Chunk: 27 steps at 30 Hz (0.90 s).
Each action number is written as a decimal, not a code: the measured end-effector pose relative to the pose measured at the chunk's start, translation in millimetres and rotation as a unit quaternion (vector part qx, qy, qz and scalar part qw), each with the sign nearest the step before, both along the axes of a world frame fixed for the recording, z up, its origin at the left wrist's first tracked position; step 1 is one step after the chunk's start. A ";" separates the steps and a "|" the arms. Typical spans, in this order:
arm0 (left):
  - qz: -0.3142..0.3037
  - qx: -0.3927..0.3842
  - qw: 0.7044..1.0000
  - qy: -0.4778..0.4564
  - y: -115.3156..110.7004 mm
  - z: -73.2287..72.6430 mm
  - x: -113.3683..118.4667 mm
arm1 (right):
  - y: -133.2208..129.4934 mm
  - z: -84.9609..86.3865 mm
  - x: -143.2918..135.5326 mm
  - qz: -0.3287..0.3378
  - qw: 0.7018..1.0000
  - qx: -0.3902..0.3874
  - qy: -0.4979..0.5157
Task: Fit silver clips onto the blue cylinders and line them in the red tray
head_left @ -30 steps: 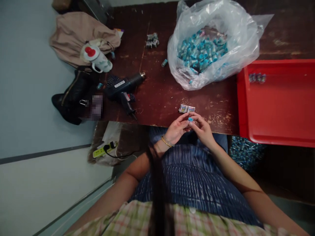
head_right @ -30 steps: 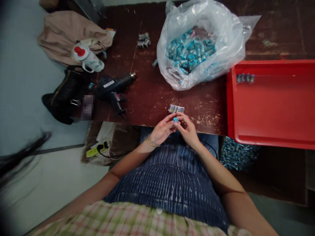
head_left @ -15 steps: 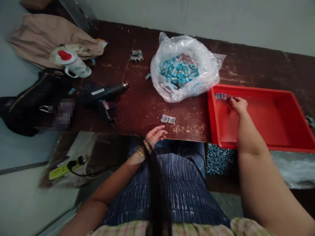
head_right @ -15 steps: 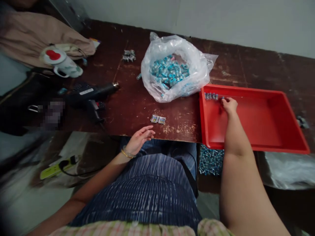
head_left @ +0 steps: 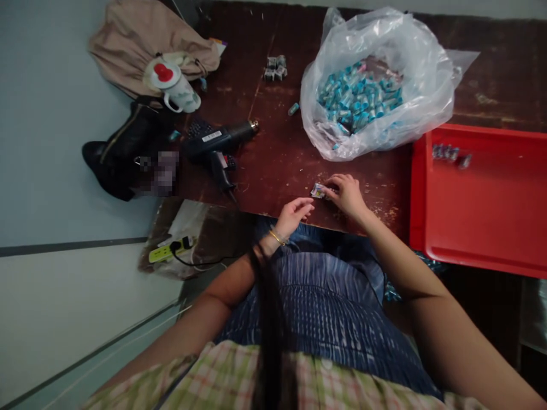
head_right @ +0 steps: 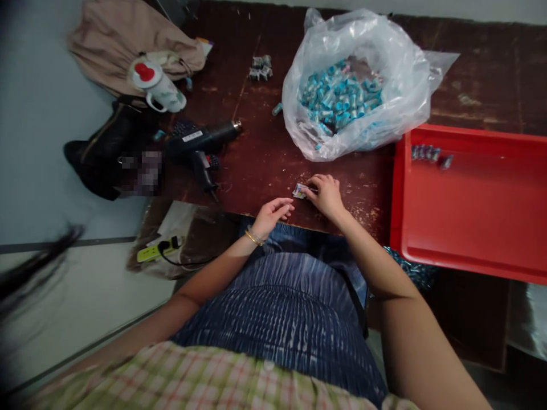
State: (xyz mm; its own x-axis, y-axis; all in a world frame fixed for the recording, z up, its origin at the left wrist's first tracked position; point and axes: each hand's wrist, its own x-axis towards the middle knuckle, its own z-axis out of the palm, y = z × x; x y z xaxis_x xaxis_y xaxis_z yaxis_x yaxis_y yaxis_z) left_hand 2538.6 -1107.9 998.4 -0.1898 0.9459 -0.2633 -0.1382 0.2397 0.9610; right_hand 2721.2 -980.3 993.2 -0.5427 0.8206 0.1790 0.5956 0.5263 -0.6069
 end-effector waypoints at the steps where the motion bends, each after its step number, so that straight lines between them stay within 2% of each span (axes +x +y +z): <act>1: 0.002 0.005 1.000 0.009 3.1 -1.3 -1.0 | 0.2 -2.9 -9.6 -0.024 1.000 -0.002 -0.006; 3: 0.008 0.012 0.999 0.028 8.4 -3.8 -5.0 | 3.8 -6.5 -20.7 -0.053 0.999 -0.008 -0.007; 6: 0.020 0.026 0.997 0.070 17.3 -6.9 -13.4 | 9.1 -7.1 -22.8 -0.067 0.997 -0.024 0.015; 11: 0.044 0.104 0.978 0.177 43.4 -7.4 -20.6 | 11.9 0.7 -18.3 -0.033 0.996 -0.044 0.069; 16: -0.017 0.129 0.950 0.283 68.4 -6.1 -19.1 | 7.7 10.1 -21.0 -0.008 0.999 -0.019 0.040; 19: -0.015 0.126 0.932 0.340 73.7 -8.4 -17.1 | 16.0 16.0 -16.7 -0.002 1.000 -0.004 0.022; 22: 0.011 0.117 0.934 0.336 74.5 -11.4 -15.7 | 52.7 27.0 -10.6 -0.024 0.997 0.028 0.075; 25: 0.036 0.108 0.957 0.268 74.8 -11.5 -17.2 | 113.7 37.7 -14.3 -0.093 0.987 0.056 0.120; 27: 0.049 0.102 0.971 0.209 76.0 -9.5 -20.3 | 153.0 39.4 -24.1 -0.135 0.984 0.054 0.100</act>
State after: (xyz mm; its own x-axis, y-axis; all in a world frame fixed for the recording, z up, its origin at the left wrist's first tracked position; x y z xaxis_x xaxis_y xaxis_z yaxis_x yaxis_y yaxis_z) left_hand 2518.3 -1032.0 988.8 -0.3316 0.9423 0.0467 0.2608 0.0439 0.9644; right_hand 2697.1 -827.3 1032.6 -0.2522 0.9004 0.3546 0.5971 0.4331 -0.6751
